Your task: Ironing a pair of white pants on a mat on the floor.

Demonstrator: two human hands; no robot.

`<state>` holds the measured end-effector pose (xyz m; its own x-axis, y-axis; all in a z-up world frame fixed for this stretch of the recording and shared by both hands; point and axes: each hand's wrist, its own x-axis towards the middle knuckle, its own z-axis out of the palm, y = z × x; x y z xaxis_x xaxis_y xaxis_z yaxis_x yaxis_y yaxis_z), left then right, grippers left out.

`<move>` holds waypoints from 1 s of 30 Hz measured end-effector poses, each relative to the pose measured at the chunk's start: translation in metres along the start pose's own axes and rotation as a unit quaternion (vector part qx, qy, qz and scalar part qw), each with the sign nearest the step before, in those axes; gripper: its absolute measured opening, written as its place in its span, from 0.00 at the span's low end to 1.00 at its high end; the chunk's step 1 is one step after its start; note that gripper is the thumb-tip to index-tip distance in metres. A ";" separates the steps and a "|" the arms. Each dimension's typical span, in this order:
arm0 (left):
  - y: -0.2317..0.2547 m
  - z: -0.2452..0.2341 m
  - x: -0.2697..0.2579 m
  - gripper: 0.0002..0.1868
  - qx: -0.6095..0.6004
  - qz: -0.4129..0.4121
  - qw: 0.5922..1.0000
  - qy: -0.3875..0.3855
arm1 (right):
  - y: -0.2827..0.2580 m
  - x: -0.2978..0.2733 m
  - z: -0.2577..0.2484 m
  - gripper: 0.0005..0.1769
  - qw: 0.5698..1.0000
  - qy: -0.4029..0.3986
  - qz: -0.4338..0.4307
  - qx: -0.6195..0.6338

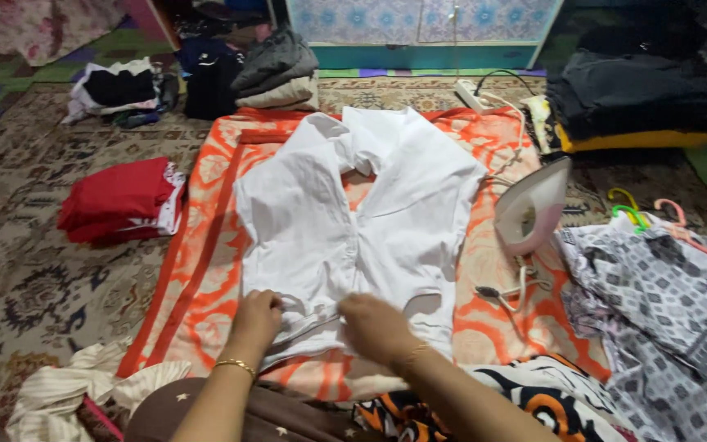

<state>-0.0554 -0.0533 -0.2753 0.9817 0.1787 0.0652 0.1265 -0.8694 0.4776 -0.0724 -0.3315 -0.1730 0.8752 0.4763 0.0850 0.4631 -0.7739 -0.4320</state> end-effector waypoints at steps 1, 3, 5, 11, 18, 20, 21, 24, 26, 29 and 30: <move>-0.012 0.013 0.003 0.08 -0.025 0.029 0.999 -0.005 | -0.012 0.007 0.011 0.13 0.997 -0.003 -0.070 0.035; -0.018 0.023 0.007 0.10 -0.048 0.055 0.997 -0.007 | -0.026 0.020 0.039 0.13 0.987 -0.007 -0.143 0.070; -0.006 0.021 0.009 0.13 -0.069 0.118 0.991 -0.009 | -0.025 0.034 0.070 0.16 0.966 0.058 -0.236 -0.092; 0.013 0.007 0.017 0.05 -0.024 0.198 0.977 -0.078 | -0.036 0.038 0.067 0.07 0.968 0.124 -0.201 -0.088; 0.009 0.034 0.033 0.13 -0.077 0.010 0.993 -0.094 | -0.046 0.035 0.051 0.22 0.957 0.218 -0.172 0.083; -0.031 0.083 0.047 0.19 -0.106 0.099 0.986 0.080 | -0.046 0.034 0.049 0.23 0.952 0.226 -0.179 0.100; -0.020 0.069 0.041 0.19 -0.106 0.098 0.986 0.079 | -0.044 0.034 0.050 0.23 0.953 0.225 -0.178 0.101; 0.004 0.034 0.030 0.21 0.117 0.062 0.987 -0.093 | -0.035 0.035 0.058 0.20 0.965 0.174 -0.177 0.084; 0.010 0.027 0.023 0.20 0.162 0.034 0.978 -0.127 | -0.025 0.028 0.072 0.18 0.958 0.151 -0.234 0.066; -0.026 0.076 0.028 0.21 0.179 0.103 0.974 -0.092 | -0.021 0.028 0.070 0.16 0.976 0.041 -0.204 0.059; -0.028 0.067 0.035 0.21 0.179 0.103 0.974 -0.090 | -0.015 0.032 0.063 0.16 0.976 0.041 -0.207 0.058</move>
<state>-0.0147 -0.0538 -0.3454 0.9965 -0.0717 -0.0426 -0.0655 -0.9891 0.1320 -0.0604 -0.2785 -0.2200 0.6273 0.6989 0.3435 0.7644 -0.4683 -0.4432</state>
